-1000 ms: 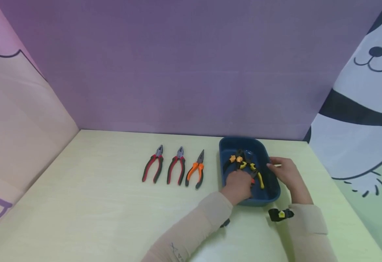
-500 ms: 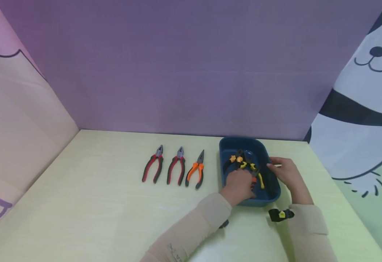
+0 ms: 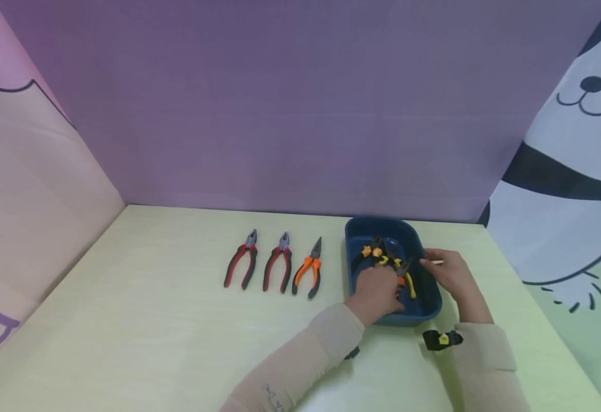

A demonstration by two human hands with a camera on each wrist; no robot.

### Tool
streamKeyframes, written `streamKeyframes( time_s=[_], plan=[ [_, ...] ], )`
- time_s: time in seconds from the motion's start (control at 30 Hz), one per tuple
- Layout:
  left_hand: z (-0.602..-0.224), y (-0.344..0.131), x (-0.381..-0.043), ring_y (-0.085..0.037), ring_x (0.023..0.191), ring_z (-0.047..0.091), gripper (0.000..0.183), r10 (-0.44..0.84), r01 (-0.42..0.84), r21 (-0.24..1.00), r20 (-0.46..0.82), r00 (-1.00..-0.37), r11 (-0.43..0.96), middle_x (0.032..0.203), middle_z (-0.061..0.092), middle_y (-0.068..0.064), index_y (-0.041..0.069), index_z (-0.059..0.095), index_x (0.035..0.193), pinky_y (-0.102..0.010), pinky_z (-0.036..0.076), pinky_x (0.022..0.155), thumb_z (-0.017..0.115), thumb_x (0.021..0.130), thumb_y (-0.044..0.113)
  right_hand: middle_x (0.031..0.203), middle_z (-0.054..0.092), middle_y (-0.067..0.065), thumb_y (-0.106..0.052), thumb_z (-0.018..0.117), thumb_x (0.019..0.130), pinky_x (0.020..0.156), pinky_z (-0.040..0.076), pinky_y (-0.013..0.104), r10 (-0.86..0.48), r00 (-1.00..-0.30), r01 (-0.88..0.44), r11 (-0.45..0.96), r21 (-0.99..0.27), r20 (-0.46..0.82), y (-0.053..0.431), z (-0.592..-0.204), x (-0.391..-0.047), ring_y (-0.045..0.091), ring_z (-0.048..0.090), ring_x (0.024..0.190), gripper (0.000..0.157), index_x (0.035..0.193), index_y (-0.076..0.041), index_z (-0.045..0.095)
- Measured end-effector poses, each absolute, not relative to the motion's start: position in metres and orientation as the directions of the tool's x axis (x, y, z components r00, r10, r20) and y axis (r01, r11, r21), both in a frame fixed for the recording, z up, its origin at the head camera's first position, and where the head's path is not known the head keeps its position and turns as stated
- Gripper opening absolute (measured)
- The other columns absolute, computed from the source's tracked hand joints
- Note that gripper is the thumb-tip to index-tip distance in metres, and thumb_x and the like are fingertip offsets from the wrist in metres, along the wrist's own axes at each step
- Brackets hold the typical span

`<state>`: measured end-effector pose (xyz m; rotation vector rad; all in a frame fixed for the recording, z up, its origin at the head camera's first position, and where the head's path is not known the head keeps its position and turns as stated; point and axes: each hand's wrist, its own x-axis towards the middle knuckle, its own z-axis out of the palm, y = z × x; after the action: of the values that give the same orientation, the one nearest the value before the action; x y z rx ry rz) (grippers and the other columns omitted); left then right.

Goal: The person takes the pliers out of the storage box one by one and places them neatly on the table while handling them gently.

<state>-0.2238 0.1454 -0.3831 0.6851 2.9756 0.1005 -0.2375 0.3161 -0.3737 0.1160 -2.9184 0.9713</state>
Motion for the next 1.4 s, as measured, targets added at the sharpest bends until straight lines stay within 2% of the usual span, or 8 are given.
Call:
streamKeyframes(
  time_s=[0.3, 0.57, 0.87, 1.4],
  plan=[
    [-0.379, 0.144, -0.225, -0.008, 0.076, 0.057, 0.050, 0.415, 0.409, 0.081, -0.088, -0.906, 0.909, 0.091, 0.062, 0.005, 0.022, 0.067, 0.095, -0.025, 0.047, 0.059, 0.073, 0.067, 0.064, 0.110, 0.059, 0.035, -0.008, 0.055, 0.092, 0.078, 0.050, 0.051, -0.045, -0.996, -0.082, 0.802, -0.592, 0.077, 0.316, -0.377, -0.237, 0.049, 0.060, 0.096, 0.036, 0.118, 0.017, 0.054],
    [-0.372, 0.139, -0.227, -0.007, 0.077, 0.057, 0.045, 0.404, 0.391, 0.119, -0.108, -0.909, 0.913, 0.086, 0.063, 0.009, 0.023, 0.067, 0.087, -0.024, 0.046, 0.061, 0.074, 0.066, 0.062, 0.109, 0.059, 0.035, -0.008, 0.056, 0.092, 0.079, 0.050, 0.052, -0.049, -0.995, -0.089, 0.800, -0.593, 0.083, 0.317, -0.377, -0.237, 0.048, 0.060, 0.096, 0.035, 0.117, 0.017, 0.054],
    [-0.370, 0.133, -0.228, -0.010, 0.072, 0.056, 0.043, 0.397, 0.382, 0.146, -0.094, -0.913, 0.913, 0.084, 0.062, 0.006, 0.021, 0.066, 0.077, -0.026, 0.045, 0.056, 0.075, 0.067, 0.061, 0.111, 0.058, 0.036, -0.009, 0.056, 0.093, 0.080, 0.050, 0.052, -0.045, -0.996, -0.080, 0.799, -0.596, 0.074, 0.316, -0.376, -0.238, 0.049, 0.060, 0.097, 0.036, 0.118, 0.017, 0.053],
    [-0.350, 0.129, -0.222, -0.007, 0.071, 0.052, 0.040, 0.405, 0.388, 0.169, -0.075, -0.911, 0.906, 0.080, 0.061, 0.009, 0.021, 0.065, 0.083, -0.025, 0.043, 0.055, 0.074, 0.069, 0.058, 0.107, 0.060, 0.035, -0.008, 0.056, 0.092, 0.079, 0.050, 0.052, -0.055, -0.994, -0.098, 0.812, -0.575, 0.091, 0.316, -0.374, -0.239, 0.049, 0.060, 0.095, 0.035, 0.116, 0.017, 0.054]
  ],
)
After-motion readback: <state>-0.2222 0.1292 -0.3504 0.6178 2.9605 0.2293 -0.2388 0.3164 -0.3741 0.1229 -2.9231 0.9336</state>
